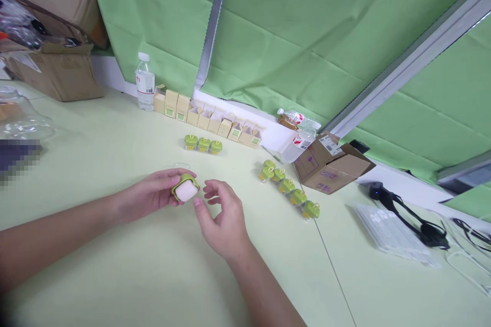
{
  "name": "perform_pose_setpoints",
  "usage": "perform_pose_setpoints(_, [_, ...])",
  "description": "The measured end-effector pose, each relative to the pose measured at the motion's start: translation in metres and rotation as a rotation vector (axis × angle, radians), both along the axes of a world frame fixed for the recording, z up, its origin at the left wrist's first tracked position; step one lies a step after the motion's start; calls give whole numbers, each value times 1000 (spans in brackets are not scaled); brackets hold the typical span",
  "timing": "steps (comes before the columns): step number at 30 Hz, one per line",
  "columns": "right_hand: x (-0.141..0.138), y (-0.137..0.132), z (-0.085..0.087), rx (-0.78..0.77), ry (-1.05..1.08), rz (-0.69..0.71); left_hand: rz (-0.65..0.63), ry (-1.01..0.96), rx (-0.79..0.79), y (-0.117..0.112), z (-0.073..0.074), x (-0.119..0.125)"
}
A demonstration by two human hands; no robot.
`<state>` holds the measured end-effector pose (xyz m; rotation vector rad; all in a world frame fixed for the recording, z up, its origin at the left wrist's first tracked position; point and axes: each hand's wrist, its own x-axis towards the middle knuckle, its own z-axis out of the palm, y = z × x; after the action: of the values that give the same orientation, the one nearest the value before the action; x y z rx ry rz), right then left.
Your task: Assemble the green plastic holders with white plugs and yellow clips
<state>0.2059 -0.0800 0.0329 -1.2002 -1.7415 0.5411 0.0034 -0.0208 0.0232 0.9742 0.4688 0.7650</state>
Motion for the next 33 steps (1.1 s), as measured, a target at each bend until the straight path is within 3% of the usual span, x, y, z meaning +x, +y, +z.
perform_pose_setpoints(6, [-3,-1,-1,-52,-3,54,32,96,88,0,-4,4])
perform_pose_setpoints(12, [-3,0,-2,-82,11,57,163,200,146,2,-6,9])
perform_pose_setpoints(15, [-3,0,-3,-91,8,54,229,331,369,2,-6,8])
perform_pose_setpoints(18, [-3,0,-3,-117,-3,56,323,510,727,-1,-5,5])
perform_pose_setpoints(22, [-5,-1,-2,-137,-33,97,296,641,1066,-4,-5,2])
perform_pose_setpoints(29, [-5,0,-6,-142,-90,147,362,694,1207,0,-9,-1])
perform_pose_setpoints(33, [-2,2,-9,-159,-79,89,547,734,1215,15,-5,-12])
